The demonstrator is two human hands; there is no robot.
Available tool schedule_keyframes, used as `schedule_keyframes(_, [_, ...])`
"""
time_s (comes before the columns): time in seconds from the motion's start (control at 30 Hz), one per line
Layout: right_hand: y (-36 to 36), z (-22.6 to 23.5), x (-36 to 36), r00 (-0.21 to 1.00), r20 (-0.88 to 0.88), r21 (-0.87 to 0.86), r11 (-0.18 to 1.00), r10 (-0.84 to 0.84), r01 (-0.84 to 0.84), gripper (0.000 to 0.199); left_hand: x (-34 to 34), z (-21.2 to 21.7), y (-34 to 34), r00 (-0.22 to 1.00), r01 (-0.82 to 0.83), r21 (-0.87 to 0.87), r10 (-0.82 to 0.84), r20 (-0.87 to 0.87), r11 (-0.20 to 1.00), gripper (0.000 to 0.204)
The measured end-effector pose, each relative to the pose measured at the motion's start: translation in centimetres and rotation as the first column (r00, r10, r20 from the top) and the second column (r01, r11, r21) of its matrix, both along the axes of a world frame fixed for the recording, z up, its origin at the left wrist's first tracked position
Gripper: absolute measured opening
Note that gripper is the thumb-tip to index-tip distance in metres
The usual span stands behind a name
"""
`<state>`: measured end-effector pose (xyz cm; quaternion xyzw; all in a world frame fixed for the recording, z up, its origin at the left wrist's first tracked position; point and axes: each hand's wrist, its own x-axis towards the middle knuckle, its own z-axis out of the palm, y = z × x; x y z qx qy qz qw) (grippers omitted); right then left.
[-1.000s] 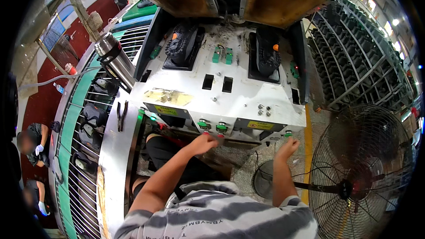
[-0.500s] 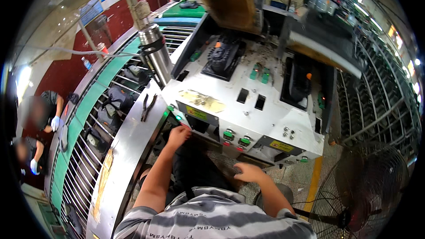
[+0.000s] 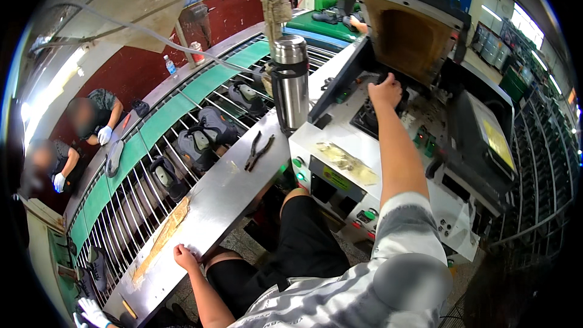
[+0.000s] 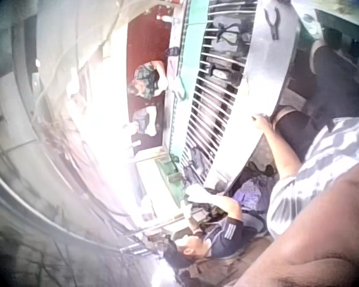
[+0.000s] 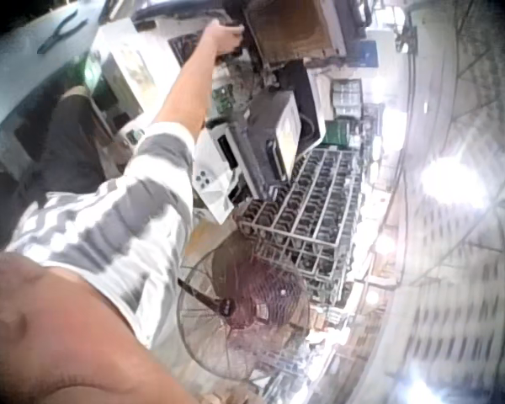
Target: The person picks up a shoe from a conveyor belt, places it into a press machine to attach the sole, presses buttons to operate the machine, and then removes the shoe and places it back onto the conveyor belt.
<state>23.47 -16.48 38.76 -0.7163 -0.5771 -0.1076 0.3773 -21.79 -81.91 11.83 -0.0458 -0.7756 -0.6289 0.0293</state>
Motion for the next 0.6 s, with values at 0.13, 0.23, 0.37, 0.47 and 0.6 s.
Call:
schedule_keyframes(0.13, [-0.1,0.9,-1.0,0.971,-0.052,-0.474,0.861,-0.235,0.184,0.092,2.6,3.1,2.7,0.986,-0.07,-0.23,0.033,-0.161,0.971,0.019])
schedule_keyframes(0.23, [-1.0,1.3,-1.9,0.971,-0.07,-0.569,0.809,-0.227,0.148,0.1,2.0,1.7,1.7,0.979,-0.115,-0.332,0.051,-0.195,0.936,0.019])
schedule_keyframes(0.37, [-5.2,1.3,-1.8,0.967,-0.106,-0.339,0.922,-0.233,0.185,0.102,3.1,3.2,2.5,0.979,-0.087,-0.332,0.019,-0.203,0.939,0.019])
schedule_keyframes(0.47, [-8.9,-0.4,-1.4,0.961,-0.24,0.004,0.989,-0.14,0.146,0.104,3.4,3.7,2.4,0.978,-0.056,-0.325,-0.015,-0.21,0.944,0.018])
schedule_keyframes(0.6, [-15.0,-4.6,-1.0,0.912,-0.396,0.204,0.979,0.108,-0.027,0.104,2.6,2.8,1.8,0.983,-0.074,-0.409,-0.003,-0.184,0.91,0.017])
